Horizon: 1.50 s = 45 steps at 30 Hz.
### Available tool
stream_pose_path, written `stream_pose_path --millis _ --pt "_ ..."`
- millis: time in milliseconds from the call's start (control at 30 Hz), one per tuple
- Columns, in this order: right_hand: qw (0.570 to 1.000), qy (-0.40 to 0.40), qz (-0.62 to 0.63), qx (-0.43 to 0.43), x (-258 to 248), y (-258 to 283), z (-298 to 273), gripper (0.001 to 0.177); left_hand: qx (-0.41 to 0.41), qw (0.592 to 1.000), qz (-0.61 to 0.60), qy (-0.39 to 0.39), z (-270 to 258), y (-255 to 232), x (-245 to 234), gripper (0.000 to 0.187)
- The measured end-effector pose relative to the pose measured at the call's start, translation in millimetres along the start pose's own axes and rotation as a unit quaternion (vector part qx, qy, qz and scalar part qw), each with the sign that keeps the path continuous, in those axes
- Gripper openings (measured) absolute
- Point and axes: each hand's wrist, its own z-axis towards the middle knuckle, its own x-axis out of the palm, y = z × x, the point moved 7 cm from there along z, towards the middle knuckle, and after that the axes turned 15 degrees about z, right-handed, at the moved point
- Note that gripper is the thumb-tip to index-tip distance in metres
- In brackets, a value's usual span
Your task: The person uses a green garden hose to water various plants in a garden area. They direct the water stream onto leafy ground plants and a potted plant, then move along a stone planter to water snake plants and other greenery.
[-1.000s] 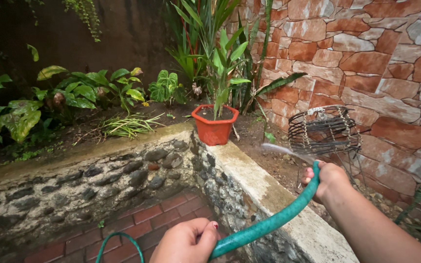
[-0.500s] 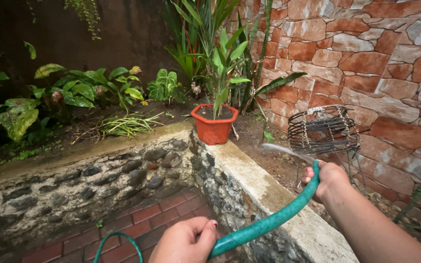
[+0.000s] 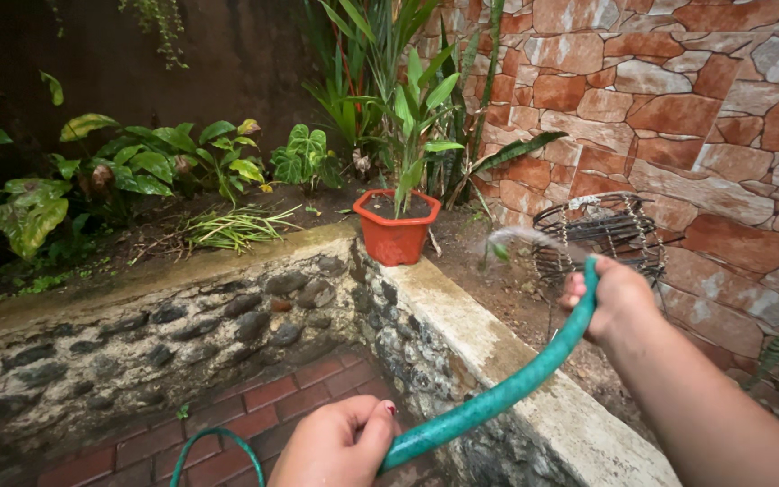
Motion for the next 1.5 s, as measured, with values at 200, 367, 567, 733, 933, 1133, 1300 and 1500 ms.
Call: stream_pose_path --millis 200,367,567,733,933,1133,1300,1500 --pt "0.999 0.033 0.013 0.008 6.7 -1.0 1.1 0.012 0.002 1.0 -0.011 0.003 0.3 7.6 -2.8 0.035" --pt "0.999 -0.004 0.044 0.019 -25.1 -20.2 4.3 0.014 -0.005 0.999 -0.02 0.039 0.0 20.9 -3.0 0.036" --pt "0.996 -0.024 0.029 -0.086 -68.5 3.6 -38.1 0.013 0.043 0.997 -0.012 0.067 -1.4 34.7 3.7 0.034" --pt "0.981 -0.102 0.085 -0.145 -148.5 33.6 -93.5 0.015 0.087 0.987 -0.006 0.132 -7.9 28.3 35.9 0.034" --pt "0.943 -0.213 0.14 -0.213 -257.5 55.6 -179.7 0.015 0.155 0.957 0.006 0.245 -29.4 -1.1 70.6 0.032" --pt "0.938 -0.201 0.146 -0.241 -279.1 69.1 -252.9 0.013 0.202 0.944 0.057 0.254 -50.0 -6.1 88.0 0.03" --pt "0.948 -0.16 0.138 -0.238 -268.7 79.5 -277.2 0.014 0.242 0.938 0.018 0.246 -69.9 4.6 97.8 0.032" --pt "0.943 -0.229 0.176 -0.168 -309.8 16.0 -326.7 0.011 0.238 0.938 0.055 0.245 -124.3 29.6 80.5 0.033"
